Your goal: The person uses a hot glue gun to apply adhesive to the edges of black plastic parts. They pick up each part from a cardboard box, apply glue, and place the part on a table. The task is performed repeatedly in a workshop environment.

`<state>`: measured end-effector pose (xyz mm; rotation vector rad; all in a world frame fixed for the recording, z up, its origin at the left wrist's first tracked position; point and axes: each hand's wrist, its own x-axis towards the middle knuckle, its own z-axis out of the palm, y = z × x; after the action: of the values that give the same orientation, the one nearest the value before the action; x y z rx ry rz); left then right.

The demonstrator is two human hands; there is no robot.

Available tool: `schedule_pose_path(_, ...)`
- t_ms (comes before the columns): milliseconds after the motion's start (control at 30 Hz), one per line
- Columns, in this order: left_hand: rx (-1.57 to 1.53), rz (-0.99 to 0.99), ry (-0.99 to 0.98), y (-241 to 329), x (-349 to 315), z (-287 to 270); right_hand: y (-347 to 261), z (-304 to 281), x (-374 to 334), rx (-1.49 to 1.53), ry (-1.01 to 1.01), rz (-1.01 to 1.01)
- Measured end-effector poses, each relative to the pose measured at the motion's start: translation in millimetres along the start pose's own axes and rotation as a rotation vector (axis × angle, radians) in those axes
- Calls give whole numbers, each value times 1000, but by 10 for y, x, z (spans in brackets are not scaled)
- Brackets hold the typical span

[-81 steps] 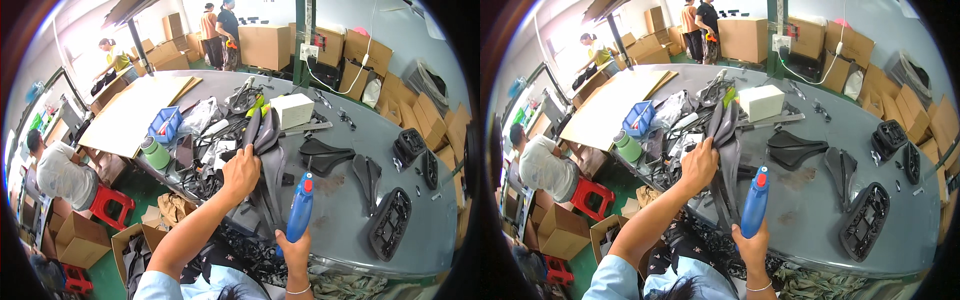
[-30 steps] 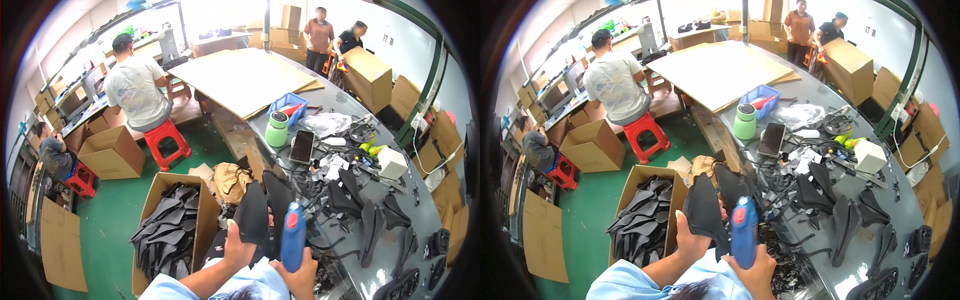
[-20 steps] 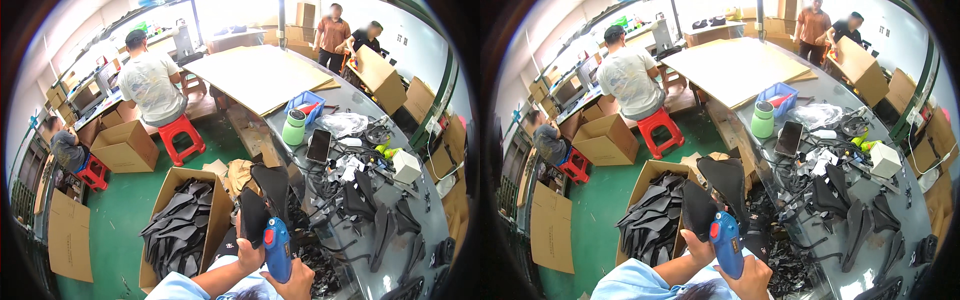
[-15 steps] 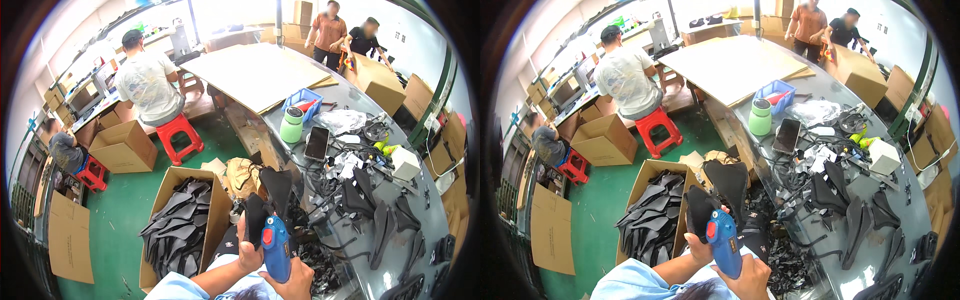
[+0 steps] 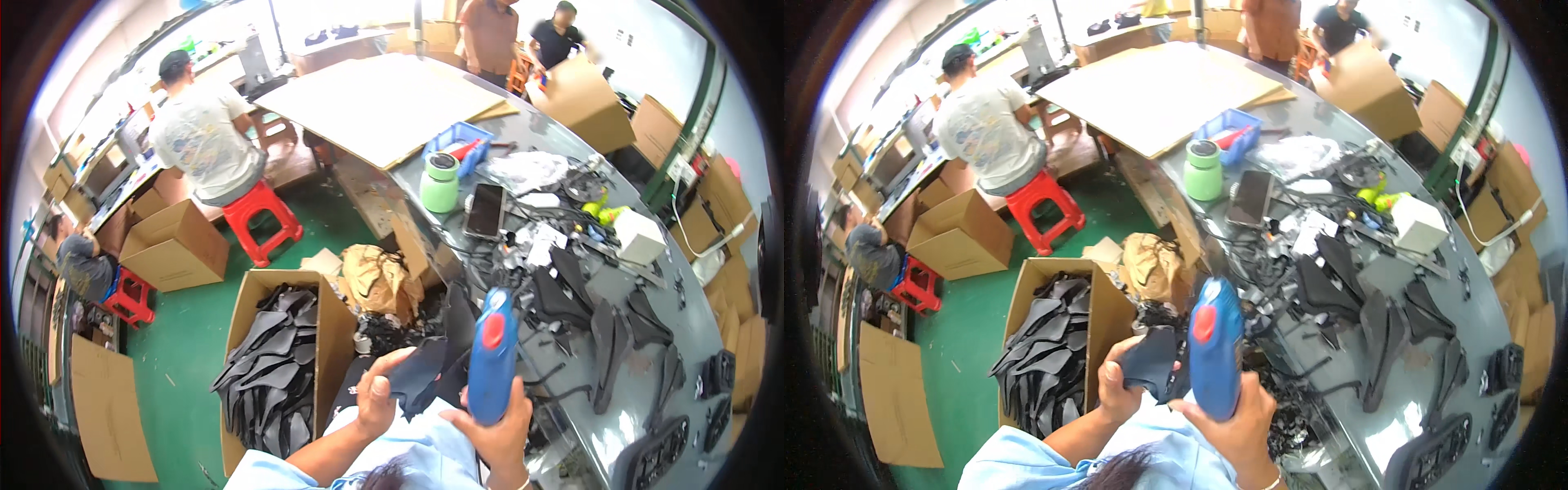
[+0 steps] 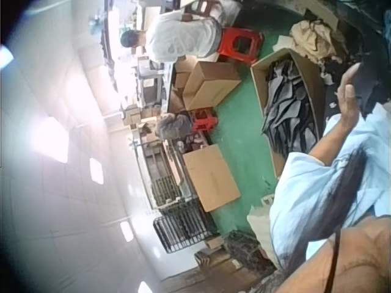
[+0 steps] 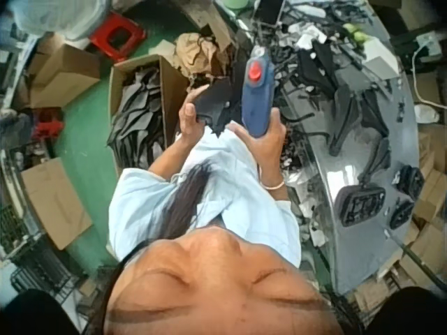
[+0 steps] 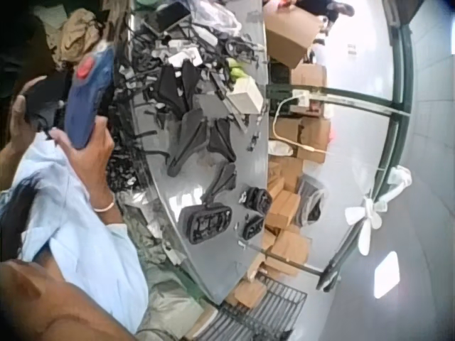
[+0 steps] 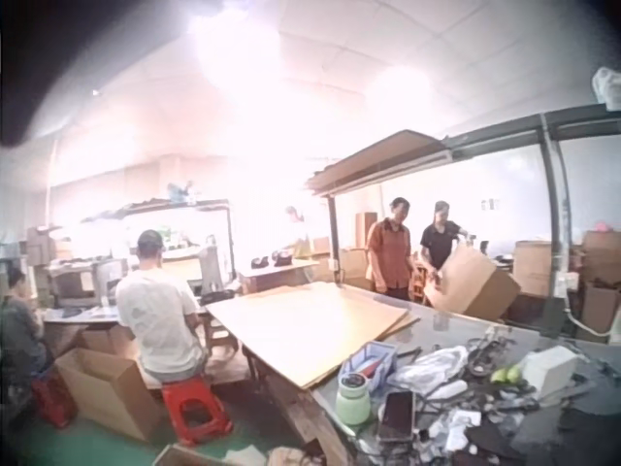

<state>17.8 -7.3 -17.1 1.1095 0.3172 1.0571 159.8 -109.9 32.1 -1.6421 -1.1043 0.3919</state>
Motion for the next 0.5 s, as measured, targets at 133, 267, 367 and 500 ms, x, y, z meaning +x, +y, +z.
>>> schedule_pose_path(133, 70, -124, -57, -38, -57, 41, -117, -61, 254, 354, 14, 192)
schedule_pose_path(267, 418, 161, 35, 67, 79, 91, -62, -191, 253, 257, -2, 193)
schedule_pose_path(367, 584, 603, 256, 184, 74, 225, -20, -166, 245, 433, 159, 232)
schedule_pose_path(500, 349, -36, -614, 377, -99, 451, -64, -105, 256, 528, 241, 210)
